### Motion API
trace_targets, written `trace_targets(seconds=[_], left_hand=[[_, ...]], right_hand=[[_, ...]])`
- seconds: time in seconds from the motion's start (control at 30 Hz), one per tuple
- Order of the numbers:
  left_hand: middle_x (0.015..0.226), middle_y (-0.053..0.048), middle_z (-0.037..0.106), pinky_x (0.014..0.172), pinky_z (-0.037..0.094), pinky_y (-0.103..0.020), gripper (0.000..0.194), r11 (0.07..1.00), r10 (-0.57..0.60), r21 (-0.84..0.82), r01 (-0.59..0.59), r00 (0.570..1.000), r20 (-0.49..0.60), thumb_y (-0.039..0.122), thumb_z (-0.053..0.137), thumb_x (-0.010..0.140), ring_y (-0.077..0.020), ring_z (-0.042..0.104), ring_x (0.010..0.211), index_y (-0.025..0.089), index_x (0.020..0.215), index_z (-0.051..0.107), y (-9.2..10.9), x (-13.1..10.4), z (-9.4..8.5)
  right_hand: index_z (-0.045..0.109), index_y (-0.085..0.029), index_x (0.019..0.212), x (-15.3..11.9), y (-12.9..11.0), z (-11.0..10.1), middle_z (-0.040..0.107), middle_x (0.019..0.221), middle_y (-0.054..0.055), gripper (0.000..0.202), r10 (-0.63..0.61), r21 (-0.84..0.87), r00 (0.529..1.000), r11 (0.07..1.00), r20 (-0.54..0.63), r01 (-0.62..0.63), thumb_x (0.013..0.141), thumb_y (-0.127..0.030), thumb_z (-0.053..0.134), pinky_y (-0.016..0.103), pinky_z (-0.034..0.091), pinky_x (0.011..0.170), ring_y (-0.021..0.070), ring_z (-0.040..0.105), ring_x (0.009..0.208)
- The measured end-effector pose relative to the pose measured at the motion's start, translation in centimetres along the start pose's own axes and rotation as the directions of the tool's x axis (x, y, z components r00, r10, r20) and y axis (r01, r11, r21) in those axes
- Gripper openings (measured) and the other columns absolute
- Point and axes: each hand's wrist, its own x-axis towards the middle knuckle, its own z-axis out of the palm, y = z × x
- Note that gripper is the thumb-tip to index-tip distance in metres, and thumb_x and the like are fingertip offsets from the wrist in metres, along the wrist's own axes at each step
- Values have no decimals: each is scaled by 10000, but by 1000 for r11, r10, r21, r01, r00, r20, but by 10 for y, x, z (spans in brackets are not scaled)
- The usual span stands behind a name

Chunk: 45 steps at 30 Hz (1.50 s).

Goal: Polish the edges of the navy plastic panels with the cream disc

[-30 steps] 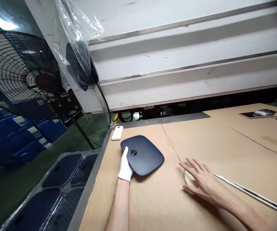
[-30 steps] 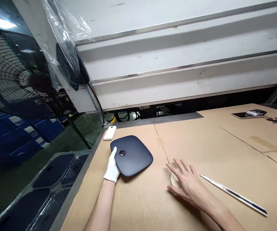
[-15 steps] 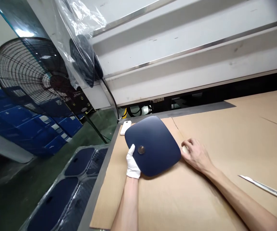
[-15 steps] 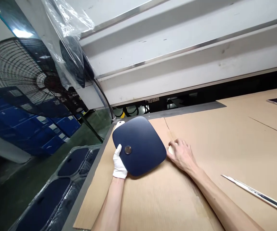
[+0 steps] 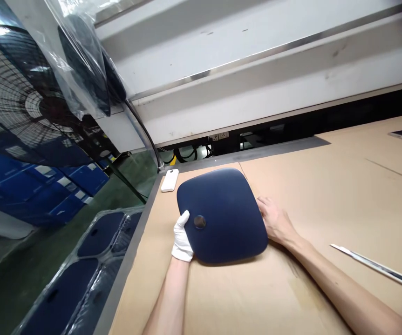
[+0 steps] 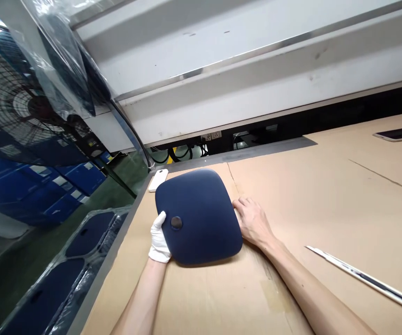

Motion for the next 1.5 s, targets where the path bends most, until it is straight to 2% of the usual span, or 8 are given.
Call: trace_targets(seconds=[0.2, 0.6, 0.93, 1.23, 1.3, 1.37, 1.43, 1.5], left_hand=[[1118, -71, 777, 1225, 309, -528, 337, 996, -87, 16, 87, 996, 12, 376, 592, 881, -326, 594, 1285, 177, 1088, 768, -1, 0, 6], [1159, -100, 761, 1188, 358, -545, 415, 989, -140, 60, 134, 985, 100, 400, 582, 875, -346, 623, 1243, 145, 1168, 726, -4, -3, 3], [1117, -101, 772, 1171, 383, -534, 372, 990, -138, -2, 138, 990, -30, 334, 613, 841, -339, 640, 1217, 125, 1131, 716, -5, -3, 6], [1197, -123, 744, 1186, 356, -566, 449, 986, -164, 32, 161, 981, 109, 381, 572, 873, -365, 608, 1256, 119, 1216, 694, -4, -2, 2], [1202, -117, 743, 1191, 350, -563, 429, 988, -151, 21, 150, 983, 102, 372, 571, 877, -361, 601, 1268, 130, 1207, 702, -3, -1, 2], [1210, -111, 741, 1193, 350, -559, 422, 989, -145, 12, 144, 986, 87, 365, 571, 882, -357, 599, 1272, 139, 1214, 700, -2, 0, 3], [1218, -109, 738, 1189, 359, -557, 433, 988, -151, 14, 151, 986, 67, 362, 571, 886, -353, 607, 1262, 146, 1244, 687, 0, 0, 4], [1215, -109, 739, 1179, 379, -553, 446, 987, -161, 20, 160, 986, 36, 359, 567, 894, -348, 623, 1241, 150, 1273, 671, 1, 1, 5]], right_hand=[[609, -218, 842, 2, 0, -1, 640, 988, 71, 174, -14, -66, 994, 998, 111, 21, 921, -266, 462, 331, 412, 796, 220, 561, 904], [625, -233, 752, -3, -3, -4, 671, 898, 49, 270, -32, 50, 999, 998, 10, 31, 906, -303, 414, 320, 410, 693, 217, 545, 808], [438, -224, 599, -4, -3, -3, 563, 674, 29, 239, 35, 103, 999, 994, -22, -33, 808, -338, 454, 293, 348, 589, 186, 450, 673], [449, -231, 621, -1, -11, -7, 545, 707, 18, 224, 132, 227, 989, 967, -66, -114, 800, -363, 479, 309, 357, 610, 180, 449, 667], [438, -232, 619, 1, -5, -11, 491, 672, -1, 253, 239, 321, 952, 932, -189, -170, 817, -378, 499, 305, 338, 600, 164, 426, 638], [402, -238, 591, 3, 7, -16, 397, 599, -24, 308, 394, 488, 870, 846, -297, -216, 839, -392, 501, 304, 297, 558, 149, 370, 577], [377, -249, 567, 5, 23, -22, 349, 566, -30, 338, 519, 691, 798, 698, -308, -187, 853, -400, 477, 311, 277, 523, 147, 341, 536], [362, -255, 553, 6, 35, -29, 337, 561, -28, 342, 550, 846, 799, 523, -243, -103, 850, -397, 457, 315, 290, 507, 148, 337, 511]])
